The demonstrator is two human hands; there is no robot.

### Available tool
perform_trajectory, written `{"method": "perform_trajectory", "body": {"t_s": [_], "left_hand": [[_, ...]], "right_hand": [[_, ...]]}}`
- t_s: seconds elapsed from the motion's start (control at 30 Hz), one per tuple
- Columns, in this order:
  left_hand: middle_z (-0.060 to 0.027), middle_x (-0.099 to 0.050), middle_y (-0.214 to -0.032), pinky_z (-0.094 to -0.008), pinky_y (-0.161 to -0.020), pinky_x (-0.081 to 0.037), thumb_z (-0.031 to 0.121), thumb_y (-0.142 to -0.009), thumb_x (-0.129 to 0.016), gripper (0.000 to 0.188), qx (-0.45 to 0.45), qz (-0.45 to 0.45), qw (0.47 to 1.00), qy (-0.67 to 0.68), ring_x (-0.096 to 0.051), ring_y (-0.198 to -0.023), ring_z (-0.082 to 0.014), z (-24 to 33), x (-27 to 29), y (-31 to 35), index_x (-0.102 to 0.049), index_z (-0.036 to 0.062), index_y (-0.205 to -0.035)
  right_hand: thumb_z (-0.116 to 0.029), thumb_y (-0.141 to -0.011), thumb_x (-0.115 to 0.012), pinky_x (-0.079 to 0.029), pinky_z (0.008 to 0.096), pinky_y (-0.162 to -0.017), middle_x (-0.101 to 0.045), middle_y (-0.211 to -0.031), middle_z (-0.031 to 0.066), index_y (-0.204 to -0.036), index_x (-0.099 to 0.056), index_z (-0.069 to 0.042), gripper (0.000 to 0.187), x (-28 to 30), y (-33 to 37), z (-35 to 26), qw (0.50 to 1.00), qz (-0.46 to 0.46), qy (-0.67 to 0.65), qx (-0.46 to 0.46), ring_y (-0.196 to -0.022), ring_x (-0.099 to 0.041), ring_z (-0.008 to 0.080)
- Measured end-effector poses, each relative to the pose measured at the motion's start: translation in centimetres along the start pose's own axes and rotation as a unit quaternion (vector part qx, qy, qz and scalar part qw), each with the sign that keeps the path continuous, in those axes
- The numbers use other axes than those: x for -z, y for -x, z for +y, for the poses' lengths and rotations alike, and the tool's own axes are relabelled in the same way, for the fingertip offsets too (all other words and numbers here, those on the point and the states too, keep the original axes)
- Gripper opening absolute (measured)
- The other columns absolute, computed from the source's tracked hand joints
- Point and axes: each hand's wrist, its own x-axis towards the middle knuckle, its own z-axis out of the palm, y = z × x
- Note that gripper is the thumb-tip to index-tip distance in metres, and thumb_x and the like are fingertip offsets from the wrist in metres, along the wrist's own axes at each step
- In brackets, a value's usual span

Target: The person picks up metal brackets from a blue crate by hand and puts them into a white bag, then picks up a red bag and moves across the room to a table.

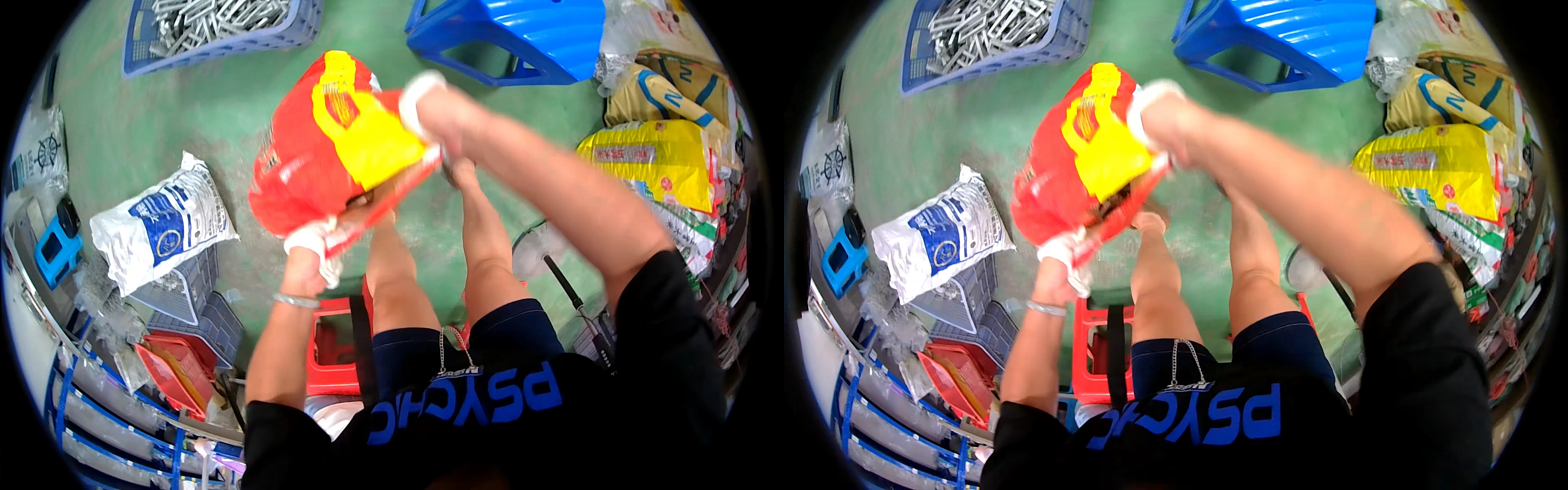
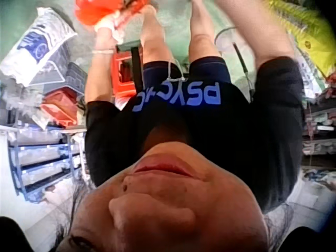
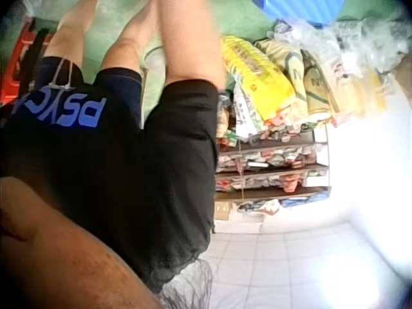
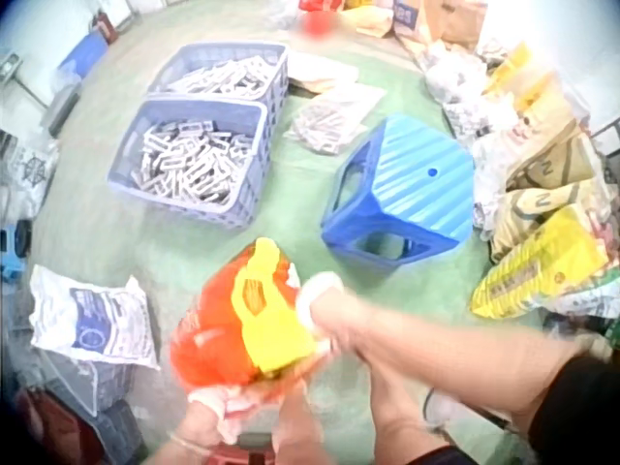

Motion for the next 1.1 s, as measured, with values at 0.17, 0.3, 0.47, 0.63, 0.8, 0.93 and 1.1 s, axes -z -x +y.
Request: {"method": "perform_trajectory", "body": {"t_s": [0.17,0.3,0.47,0.63,0.8,0.93,1.1], "left_hand": [[0.0011,-0.042,-0.047,-0.0267,-0.029,-0.027,0.03,-0.094,-0.046,0.031,-0.143,-0.075,0.987,-0.013,-0.037,-0.031,-0.0123,3.2,-2.5,0.7,-0.058,0.0061,-0.078],[0.0034,-0.038,-0.044,-0.0251,-0.029,-0.025,0.027,-0.093,-0.05,0.025,-0.165,-0.073,0.98,0.086,-0.032,-0.029,-0.0112,0.4,-1.4,0.7,-0.057,0.0074,-0.079],[0.0036,-0.051,-0.063,-0.0216,-0.033,-0.028,0.016,-0.09,-0.058,0.008,-0.162,-0.017,0.96,0.226,-0.041,-0.04,-0.0064,-3.0,-2.6,-1.3,-0.06,0.0088,-0.092],[0.0021,-0.051,-0.058,-0.0227,-0.03,-0.026,0.019,-0.093,-0.052,0.01,-0.127,-0.087,0.966,0.207,-0.039,-0.037,-0.0092,-4.5,-1.1,-2.0,-0.056,0.0113,-0.089],[-0.0025,-0.058,-0.075,-0.0269,-0.039,-0.04,0.018,-0.092,-0.054,0.012,-0.195,-0.025,0.948,0.252,-0.051,-0.05,-0.013,-5.5,-1.8,-3.5,-0.058,0.0073,-0.097],[-0.0107,-0.062,-0.086,-0.0315,-0.047,-0.049,0.026,-0.092,-0.053,0.023,-0.199,-0.041,0.956,0.21,-0.059,-0.06,-0.0226,-6.0,-2.3,-1.8,-0.054,0.0097,-0.109],[-0.0109,-0.052,-0.119,-0.0476,-0.082,-0.048,0.031,-0.081,-0.07,0.048,-0.215,-0.024,0.942,0.255,-0.053,-0.109,-0.0266,-5.4,-2.9,6.2,-0.049,0.0099,-0.119]], "right_hand": [[-0.018,-0.085,-0.047,-0.053,0.041,-0.056,-0.068,-0.076,0.012,-0.085,-0.067,-0.007,0.023,4.3,-11.0,-4.1,0.977,-0.168,-0.127,-0.014,-0.057,-0.064,0.0235],[-0.014,-0.086,-0.047,-0.048,0.034,-0.054,-0.067,-0.083,0.0095,-0.079,-0.065,-0.007,0.021,2.5,-7.0,-5.8,0.998,-0.051,0.027,-0.025,-0.063,-0.064,0.019],[-0.015,-0.081,-0.054,-0.047,0.0355,-0.069,-0.066,-0.092,0.0148,-0.093,-0.066,0.003,0.025,3.1,-4.9,-4.3,0.925,0.037,0.37,0.082,-0.08,-0.061,0.0227],[-0.05,-0.066,-0.07,-0.045,0.0389,-0.085,-0.056,-0.116,0.0193,-0.117,-0.056,-0.004,0.07,1.7,1.0,-5.8,0.835,-0.017,0.509,0.211,-0.102,-0.056,0.032],[-0.044,-0.068,-0.069,-0.023,0.056,-0.103,-0.019,-0.148,0.0167,-0.145,-0.023,-0.018,0.093,-2.1,4.6,-3.8,0.612,-0.002,0.748,0.257,-0.134,-0.022,0.0408],[-0.016,-0.072,-0.063,-0.043,0.0454,-0.091,-0.049,-0.128,0.0223,-0.144,-0.02,-0.013,0.083,-1.9,0.2,-4.8,0.744,0.003,0.653,0.14,-0.113,-0.053,0.0361],[-0.01,-0.073,-0.057,-0.05,0.0438,-0.074,-0.066,-0.09,0.0197,-0.091,-0.068,-0.002,0.022,-1.1,-4.0,-5.2,0.672,-0.095,0.704,0.21,-0.085,-0.064,0.0353]]}}
